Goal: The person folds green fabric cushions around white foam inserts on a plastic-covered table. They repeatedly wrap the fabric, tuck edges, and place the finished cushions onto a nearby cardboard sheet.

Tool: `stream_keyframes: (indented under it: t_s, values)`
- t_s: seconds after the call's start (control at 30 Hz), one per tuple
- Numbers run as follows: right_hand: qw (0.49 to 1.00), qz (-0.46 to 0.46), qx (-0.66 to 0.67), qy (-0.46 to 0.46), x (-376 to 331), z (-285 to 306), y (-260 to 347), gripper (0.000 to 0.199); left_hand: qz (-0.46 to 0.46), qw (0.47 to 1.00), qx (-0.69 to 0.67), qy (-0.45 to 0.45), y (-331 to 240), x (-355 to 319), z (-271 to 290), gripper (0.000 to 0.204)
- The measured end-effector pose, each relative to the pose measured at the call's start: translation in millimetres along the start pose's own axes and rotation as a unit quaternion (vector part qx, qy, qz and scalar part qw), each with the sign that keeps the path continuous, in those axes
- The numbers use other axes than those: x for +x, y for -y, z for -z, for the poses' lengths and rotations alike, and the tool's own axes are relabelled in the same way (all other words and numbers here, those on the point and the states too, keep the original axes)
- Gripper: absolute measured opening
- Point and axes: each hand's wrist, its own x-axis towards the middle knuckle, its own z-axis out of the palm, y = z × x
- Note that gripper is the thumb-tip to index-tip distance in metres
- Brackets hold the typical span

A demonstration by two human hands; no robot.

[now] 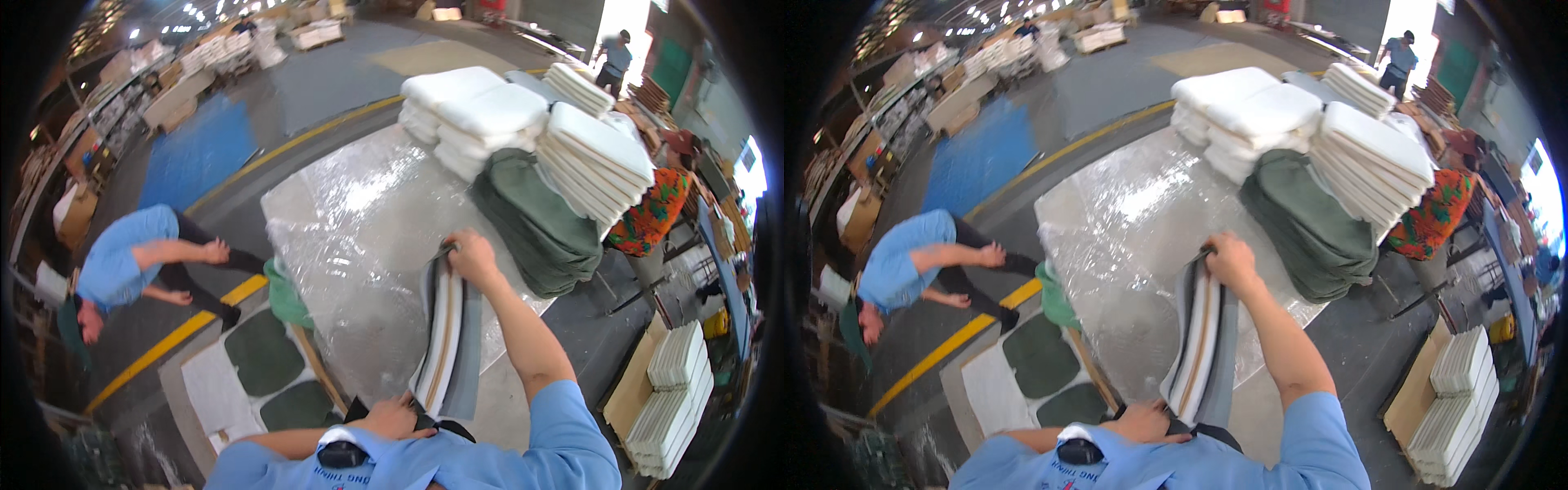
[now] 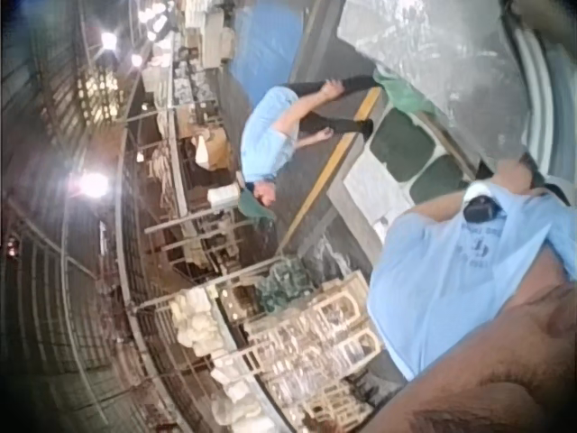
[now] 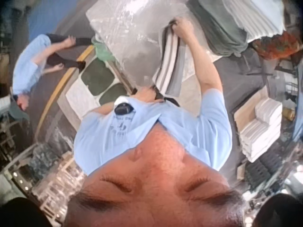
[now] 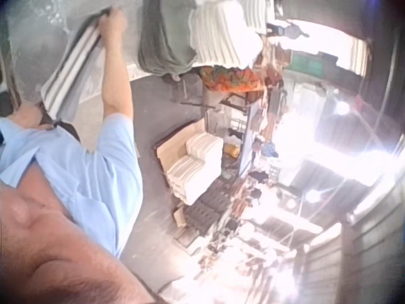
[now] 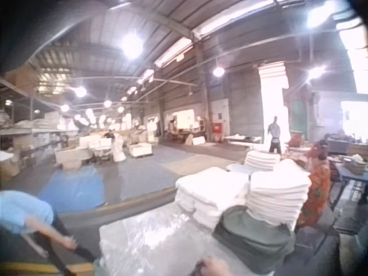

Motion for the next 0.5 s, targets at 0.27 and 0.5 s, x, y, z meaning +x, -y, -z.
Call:
stream_keyframes:
  t_s: [0.27, 0.5]
  values:
    - [0.981, -0.034, 0.14, -0.13, -17.2, -16.6, -32.1, 0.021, -0.06, 0.9, -0.433, 0.01, 42.0, 45.1, 63.8, 0.106]
    - [0.953, 0.033, 0.266, -0.138, -34.6, -27.3, -71.6, 0.007, 0.05, 0.823, -0.368, -0.43, 4.1, 199.6, 123.1, 0.059]
